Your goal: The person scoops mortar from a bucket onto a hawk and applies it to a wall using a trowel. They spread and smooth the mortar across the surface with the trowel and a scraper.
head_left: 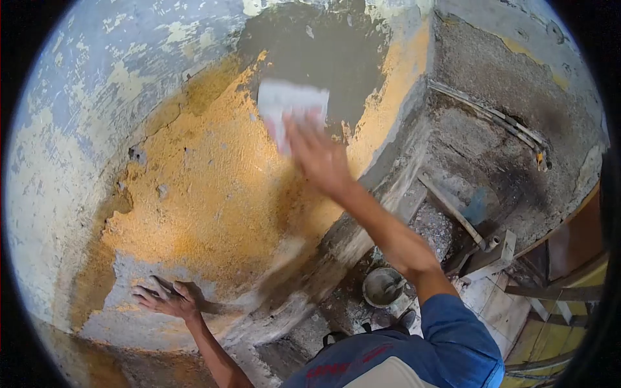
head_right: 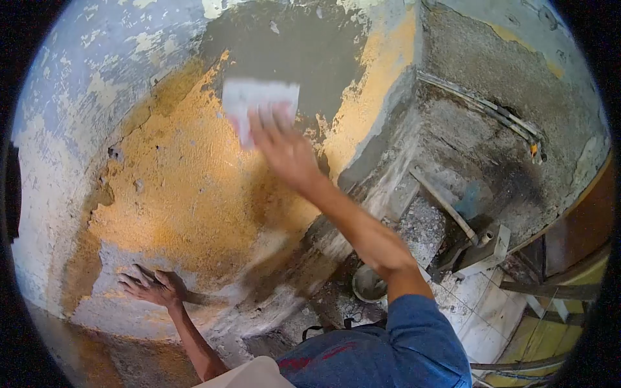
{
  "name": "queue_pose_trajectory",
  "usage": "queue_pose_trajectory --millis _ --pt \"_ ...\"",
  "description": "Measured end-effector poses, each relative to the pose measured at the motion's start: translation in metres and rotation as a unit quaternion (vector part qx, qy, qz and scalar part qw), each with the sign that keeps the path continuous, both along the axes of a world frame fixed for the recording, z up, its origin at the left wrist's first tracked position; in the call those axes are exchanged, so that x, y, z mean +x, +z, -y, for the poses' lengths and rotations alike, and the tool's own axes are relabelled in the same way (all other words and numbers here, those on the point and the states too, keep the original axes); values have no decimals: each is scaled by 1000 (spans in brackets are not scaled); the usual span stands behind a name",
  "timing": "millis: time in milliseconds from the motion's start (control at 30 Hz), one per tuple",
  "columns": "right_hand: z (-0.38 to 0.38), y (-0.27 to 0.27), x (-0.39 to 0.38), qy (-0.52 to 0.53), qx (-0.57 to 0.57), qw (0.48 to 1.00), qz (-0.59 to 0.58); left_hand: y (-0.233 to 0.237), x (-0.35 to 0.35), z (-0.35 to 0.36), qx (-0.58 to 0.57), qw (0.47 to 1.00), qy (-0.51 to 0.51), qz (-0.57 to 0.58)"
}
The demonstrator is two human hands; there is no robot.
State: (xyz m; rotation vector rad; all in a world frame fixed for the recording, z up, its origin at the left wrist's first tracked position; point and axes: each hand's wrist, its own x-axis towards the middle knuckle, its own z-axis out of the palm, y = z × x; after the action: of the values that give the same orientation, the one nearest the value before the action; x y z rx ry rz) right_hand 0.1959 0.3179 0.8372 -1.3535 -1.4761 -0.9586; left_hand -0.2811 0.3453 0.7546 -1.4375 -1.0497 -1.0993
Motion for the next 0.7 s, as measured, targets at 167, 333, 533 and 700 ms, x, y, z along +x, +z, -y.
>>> queue_pose_trajectory --millis 167,333,533,700 --pt "71 -42 11 74 -22 996 34 0 -3 1 -4 1000 -3 9" --pt "76 89 81 29 83 995 -36 -6 -10 -2 -11 1000 -6 4" --pt "14 230 119 46 165 978 121 -5 -5 1 -21 1000 -8 15" --pt "2 148 65 2 53 996 69 -6 -5 0 -23 999 -15 18"
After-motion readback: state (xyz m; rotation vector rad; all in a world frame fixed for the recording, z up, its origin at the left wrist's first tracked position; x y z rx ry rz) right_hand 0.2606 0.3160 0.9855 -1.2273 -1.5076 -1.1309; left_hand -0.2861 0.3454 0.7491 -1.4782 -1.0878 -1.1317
